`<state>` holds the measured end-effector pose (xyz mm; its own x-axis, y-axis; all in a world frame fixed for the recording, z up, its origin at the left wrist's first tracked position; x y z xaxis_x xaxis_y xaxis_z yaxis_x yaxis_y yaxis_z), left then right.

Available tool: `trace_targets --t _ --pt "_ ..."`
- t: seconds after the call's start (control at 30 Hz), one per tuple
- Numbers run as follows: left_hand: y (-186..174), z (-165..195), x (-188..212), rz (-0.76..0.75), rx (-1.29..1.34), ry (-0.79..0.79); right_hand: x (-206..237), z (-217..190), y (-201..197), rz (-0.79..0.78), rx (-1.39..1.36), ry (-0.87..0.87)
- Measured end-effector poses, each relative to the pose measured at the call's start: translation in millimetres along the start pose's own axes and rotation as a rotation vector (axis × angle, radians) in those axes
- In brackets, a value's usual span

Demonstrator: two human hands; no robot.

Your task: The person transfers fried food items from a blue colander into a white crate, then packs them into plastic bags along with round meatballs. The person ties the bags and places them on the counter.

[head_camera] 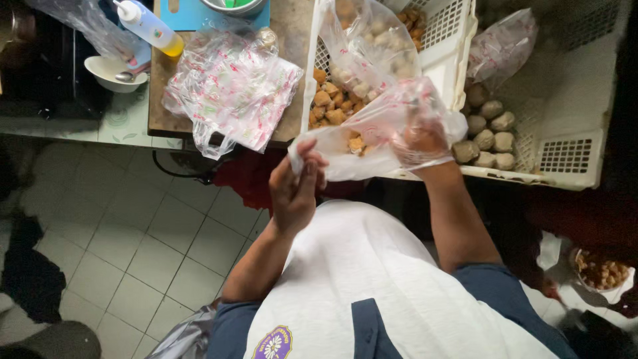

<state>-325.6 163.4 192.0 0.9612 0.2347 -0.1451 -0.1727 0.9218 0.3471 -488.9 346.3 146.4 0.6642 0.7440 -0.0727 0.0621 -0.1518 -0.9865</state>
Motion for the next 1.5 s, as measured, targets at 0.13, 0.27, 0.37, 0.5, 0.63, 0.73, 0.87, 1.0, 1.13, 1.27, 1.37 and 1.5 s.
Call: trace_targets --t 0.13,0.27,0.37,0.5,0.63,0.73,0.87,1.0,1.13,1.27,1.37,1.5 --pt "-5.5 -10.6 -31.3 -0.063 0.044 0.021 48.7 22.8 16.8 -0.096 -0.263 0.268" --pt "-11.1 -42.3 -49.7 0.002 0.323 -0.128 59.4 2.8 2.3 0.096 -0.251 0.275" --pt "-22.7 -57.4 -60.2 0.056 0.22 -0.21 49.1 -5.1 6.0 -0.008 -0.401 0.3" --pt "-37.5 -75.7 -141.5 0.154 0.31 -0.289 28.5 -8.6 23.4 -0.288 -0.471 0.288" --pt "-49.2 -66.1 -172.8 0.202 0.508 -0.18 9.0 -14.0 28.1 -0.322 -0.56 0.098" --pt "-45.9 -74.7 -175.7 0.207 0.424 -0.212 -0.5 -16.0 18.3 -0.209 -0.618 -0.059" --pt "-33.7 -88.4 -225.2 0.288 -0.098 -0.055 -13.5 -16.1 14.4 -0.253 -0.616 -0.093" --pt "-10.1 -62.9 -261.7 0.542 -1.083 0.234 -24.8 -37.4 -24.2 0.081 -0.264 -0.362" --pt "-7.9 -77.8 -273.7 0.558 -1.279 -0.144 -29.8 -35.1 -34.1 0.204 -0.309 -0.426" --pt "4.0 -74.1 -270.7 0.499 -1.426 -0.093 -28.8 -23.4 -8.4 0.153 -0.371 -0.477" --pt "-0.7 -82.5 -273.5 0.477 -1.439 -0.073 -35.1 -4.2 44.8 -0.146 -0.466 -0.305" --pt "-14.6 -101.1 -281.5 0.423 -1.422 -0.181 -25.2 3.9 73.2 -0.158 -0.384 -0.328"
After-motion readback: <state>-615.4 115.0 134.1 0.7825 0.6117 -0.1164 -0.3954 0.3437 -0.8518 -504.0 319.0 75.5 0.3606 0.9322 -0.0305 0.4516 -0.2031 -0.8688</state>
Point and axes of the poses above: each hand's wrist, its own x-axis away from the middle knuckle, its own y-axis out of the palm, z = x × y, the point moved 8 cm from there along -x, towards the middle knuckle, and after that the axes turned 11 degrees about -z, right-handed, at the moved point
